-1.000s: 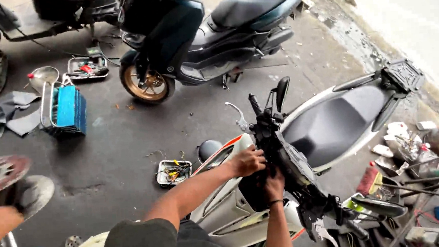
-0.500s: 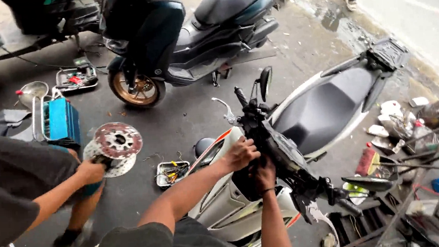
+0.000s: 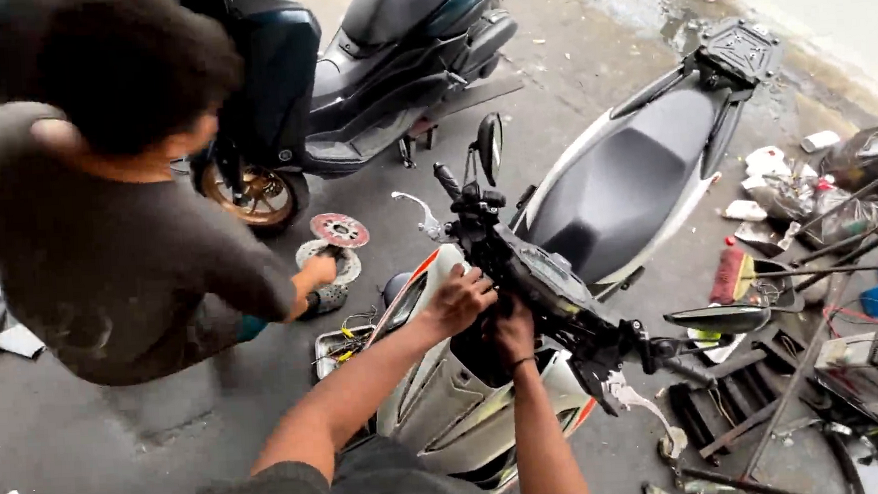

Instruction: The person works on the handlebar area of a white motorcycle, using a screwdriver to adjust components near the instrument cluster. They then use pliers to strip the insulation from a wire and continue manipulating the wiring and handlebar assembly.

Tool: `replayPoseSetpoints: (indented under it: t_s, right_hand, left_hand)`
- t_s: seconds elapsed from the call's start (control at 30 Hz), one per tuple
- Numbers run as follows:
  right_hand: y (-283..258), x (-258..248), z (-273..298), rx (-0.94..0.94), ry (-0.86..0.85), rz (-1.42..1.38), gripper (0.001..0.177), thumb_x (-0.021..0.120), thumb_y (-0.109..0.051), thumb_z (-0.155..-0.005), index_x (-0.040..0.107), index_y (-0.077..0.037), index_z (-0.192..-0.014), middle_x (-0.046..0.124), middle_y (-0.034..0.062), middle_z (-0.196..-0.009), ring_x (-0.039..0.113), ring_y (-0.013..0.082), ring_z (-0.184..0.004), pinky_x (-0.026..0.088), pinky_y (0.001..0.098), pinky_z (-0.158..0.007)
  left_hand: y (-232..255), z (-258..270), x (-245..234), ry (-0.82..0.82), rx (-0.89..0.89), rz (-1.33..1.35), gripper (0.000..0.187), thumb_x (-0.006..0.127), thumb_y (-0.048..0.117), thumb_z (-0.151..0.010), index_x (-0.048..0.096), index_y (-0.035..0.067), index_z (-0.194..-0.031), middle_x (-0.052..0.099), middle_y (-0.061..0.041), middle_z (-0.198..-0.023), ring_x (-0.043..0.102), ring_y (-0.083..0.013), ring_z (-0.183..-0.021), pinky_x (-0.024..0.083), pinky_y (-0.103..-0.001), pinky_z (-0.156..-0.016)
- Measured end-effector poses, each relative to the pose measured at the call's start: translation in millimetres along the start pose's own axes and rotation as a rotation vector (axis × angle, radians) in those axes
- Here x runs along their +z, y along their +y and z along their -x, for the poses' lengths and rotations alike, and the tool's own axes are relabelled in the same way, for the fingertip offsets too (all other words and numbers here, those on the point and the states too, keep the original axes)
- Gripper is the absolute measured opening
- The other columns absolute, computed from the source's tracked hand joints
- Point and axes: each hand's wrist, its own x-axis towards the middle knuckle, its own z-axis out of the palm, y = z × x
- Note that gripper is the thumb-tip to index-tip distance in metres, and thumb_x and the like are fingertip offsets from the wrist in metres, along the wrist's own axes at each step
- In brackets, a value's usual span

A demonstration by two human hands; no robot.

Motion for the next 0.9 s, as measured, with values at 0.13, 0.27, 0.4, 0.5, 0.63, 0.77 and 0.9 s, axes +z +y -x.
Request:
replayPoseSetpoints:
  t_s: [0.13,0.27,0.4,0.5,0.63,0.77,0.9]
  right_hand:
    - [-32,-5,25,-0.08,0.023,0.173,0.036,0.057,-0.019,-0.111,0.076,0.001,-0.134,0.08,0.0333,-0.112,0.075,0.054,-0.114,0.059,0.0634,-0.099]
    - [-17,-17,14,-0.097,-0.02,0.154,0.039,0.059,-0.019,-0.109,0.072,-0.002,-0.141,0.079,0.0269,-0.1,0.077,0.0447,-0.094,0.061,0.0555,-0.088]
    - [-80,-38,67,-0.015,-0.036,0.236,0.063,0.066,-0.021,-0.107,0.05,-0.005,-0.165,0.085,0.0261,-0.09,0.084,0.039,-0.071,0.067,0.044,-0.07]
    - [-222,-22,94,-0.29,0.019,0.348,0.049,0.068,-0.028,-0.111,0.068,0.002,-0.149,0.076,0.035,-0.123,0.071,0.0576,-0.12,0.056,0.0663,-0.105]
    - [-251,39,-21,-0.406,-0.133,0.463,0.053,0.073,-0.028,-0.106,0.065,-0.01,-0.155,0.085,0.0099,-0.086,0.084,0.0305,-0.086,0.064,0.0427,-0.088]
    - [-213,134,-171,-0.231,-0.334,0.617,0.078,0.07,-0.028,-0.101,0.039,-0.001,-0.168,0.083,0.0089,-0.074,0.083,0.022,-0.063,0.067,0.0348,-0.072]
    - [-101,200,-363,-0.231,-0.187,1.045,0.084,0.078,-0.039,-0.101,0.045,-0.002,-0.169,0.07,0.0253,-0.149,0.07,0.0402,-0.138,0.058,0.0544,-0.115]
  left_hand:
    - [2,0,-8,-0.022,0.022,0.003,0.016,0.072,0.008,-0.081,0.067,0.022,-0.084,0.056,0.0,-0.078,0.053,-0.0244,-0.083,0.047,-0.047,-0.077]
    - [8,-8,-23,-0.011,0.038,-0.029,0.013,0.073,0.007,-0.08,0.069,0.018,-0.084,0.056,-0.004,-0.081,0.054,-0.0268,-0.087,0.045,-0.046,-0.074]
    - [9,-11,-24,0.052,0.005,-0.034,0.01,0.071,0.008,-0.082,0.067,0.014,-0.087,0.051,-0.006,-0.085,0.05,-0.0276,-0.085,0.041,-0.044,-0.07]
    - [6,-13,-39,0.07,-0.023,-0.078,0.01,0.068,0.01,-0.082,0.063,0.018,-0.084,0.049,-0.001,-0.09,0.046,-0.0208,-0.088,0.038,-0.039,-0.073]
    - [8,-12,-29,-0.174,-0.066,-0.144,0.015,0.053,0.001,-0.082,0.047,0.015,-0.081,0.042,0.002,-0.094,0.04,-0.0169,-0.088,0.035,-0.037,-0.082]
    - [13,13,12,-0.061,-0.104,0.158,0.009,0.061,0.011,-0.091,0.058,0.015,-0.084,0.043,-0.001,-0.091,0.043,-0.0211,-0.087,0.037,-0.04,-0.074]
    - [7,13,34,-0.114,-0.11,0.201,0.017,0.056,0.009,-0.095,0.052,0.019,-0.081,0.043,0.002,-0.095,0.041,-0.0185,-0.091,0.035,-0.038,-0.079]
